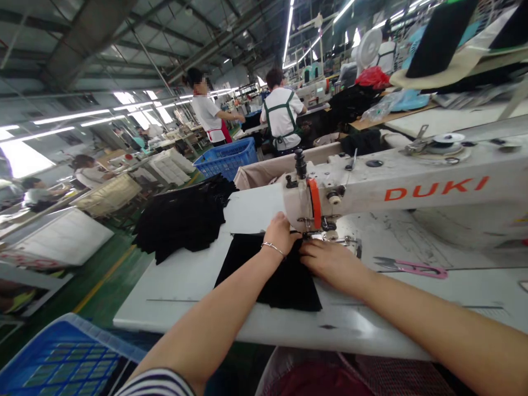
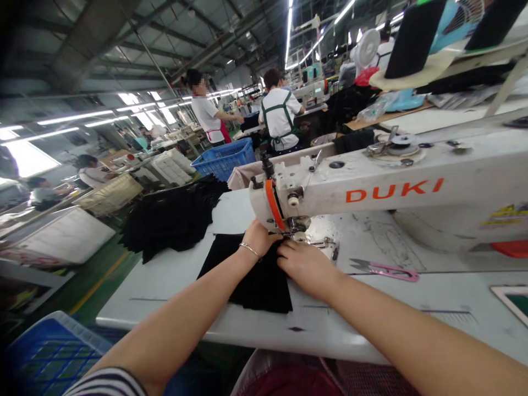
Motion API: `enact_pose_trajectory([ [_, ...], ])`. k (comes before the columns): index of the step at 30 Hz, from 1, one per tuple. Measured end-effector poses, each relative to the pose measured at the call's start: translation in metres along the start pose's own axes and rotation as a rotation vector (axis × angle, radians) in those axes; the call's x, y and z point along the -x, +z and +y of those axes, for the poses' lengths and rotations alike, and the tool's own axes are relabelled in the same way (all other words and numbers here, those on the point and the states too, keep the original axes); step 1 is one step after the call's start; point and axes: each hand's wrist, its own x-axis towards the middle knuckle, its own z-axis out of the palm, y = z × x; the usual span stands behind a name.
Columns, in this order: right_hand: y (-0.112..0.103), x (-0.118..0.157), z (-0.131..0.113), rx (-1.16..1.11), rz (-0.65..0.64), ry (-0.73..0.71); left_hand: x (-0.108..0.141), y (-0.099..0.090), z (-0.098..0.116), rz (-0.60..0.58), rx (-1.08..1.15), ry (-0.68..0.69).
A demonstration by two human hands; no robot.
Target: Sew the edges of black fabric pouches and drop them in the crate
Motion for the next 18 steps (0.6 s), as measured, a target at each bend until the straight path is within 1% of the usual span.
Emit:
enact_pose_trajectory([
  [1, -0.002, 0.003, 0.006, 0.004, -0.002, -0.012, -0.001, 0.003, 0.002, 0.014, 0.003, 0.011],
  [3, -0.003, 0.014, 0.013, -0.001, 0.002, -0.038, 0.005, 0.008, 0.006, 0.015, 0.016, 0.042],
  [7, 0.002, 0.036, 0.014, -0.034, 0.034, -0.062, 0.045, 0.009, 0.013, -0.023, 0.051, 0.155],
  [9, 0.004, 0.039, 0.012, -0.049, 0.053, -0.052, 0.064, 0.009, 0.014, -0.019, 0.023, 0.249],
  [11, 0.005, 0.038, 0.010, -0.054, 0.075, -0.041, 0.073, 0.008, 0.012, -0.017, -0.026, 0.338],
  [14, 0.003, 0.031, 0.008, -0.042, 0.084, -0.018, 0.067, 0.007, 0.004, -0.042, -0.065, 0.425],
  [18, 0.001, 0.025, 0.007, 0.007, 0.087, 0.054, 0.050, 0.004, -0.005, -0.047, -0.014, 0.472],
])
